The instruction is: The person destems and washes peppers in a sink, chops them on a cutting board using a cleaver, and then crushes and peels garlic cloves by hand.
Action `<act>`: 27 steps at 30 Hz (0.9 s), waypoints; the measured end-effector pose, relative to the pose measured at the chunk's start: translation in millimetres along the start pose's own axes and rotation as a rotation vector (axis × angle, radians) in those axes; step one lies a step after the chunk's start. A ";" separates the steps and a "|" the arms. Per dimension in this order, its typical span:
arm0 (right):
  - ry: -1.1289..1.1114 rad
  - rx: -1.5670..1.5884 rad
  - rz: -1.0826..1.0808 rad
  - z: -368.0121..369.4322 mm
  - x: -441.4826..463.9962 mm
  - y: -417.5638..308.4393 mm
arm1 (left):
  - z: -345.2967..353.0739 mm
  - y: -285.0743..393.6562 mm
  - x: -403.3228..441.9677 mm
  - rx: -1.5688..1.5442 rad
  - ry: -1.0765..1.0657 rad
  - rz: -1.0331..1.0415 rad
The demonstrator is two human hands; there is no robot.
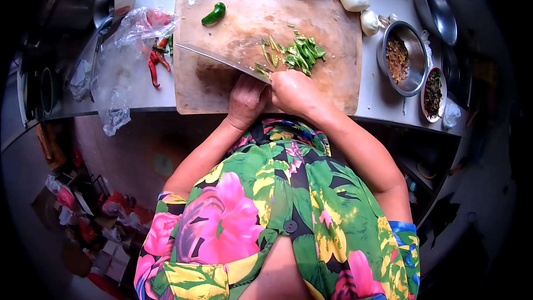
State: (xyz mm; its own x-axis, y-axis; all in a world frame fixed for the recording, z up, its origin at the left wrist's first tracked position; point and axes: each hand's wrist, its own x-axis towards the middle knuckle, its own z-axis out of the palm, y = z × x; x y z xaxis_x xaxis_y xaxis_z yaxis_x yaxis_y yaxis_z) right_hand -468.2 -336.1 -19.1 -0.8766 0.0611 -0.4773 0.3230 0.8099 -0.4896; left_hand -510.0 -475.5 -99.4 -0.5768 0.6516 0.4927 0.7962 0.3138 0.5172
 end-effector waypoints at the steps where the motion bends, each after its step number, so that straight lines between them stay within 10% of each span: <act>1: 0.018 0.050 -0.029 4.0 -1.1 11.4 | 0.3 -0.2 0.9 0.002 0.003 0.000; 27: 0.088 0.077 0.016 -36.9 -20.6 27.8 | -2.5 14.5 16.0 0.016 -0.240 -0.006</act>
State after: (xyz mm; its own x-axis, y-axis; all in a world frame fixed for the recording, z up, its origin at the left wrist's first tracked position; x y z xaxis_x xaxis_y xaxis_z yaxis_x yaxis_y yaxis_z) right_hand -454.3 -293.3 4.0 -0.8982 0.1273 -0.4208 0.3602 0.7617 -0.5386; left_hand -508.2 -462.3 -82.3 -0.5231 0.7946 0.3082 0.7969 0.3277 0.5076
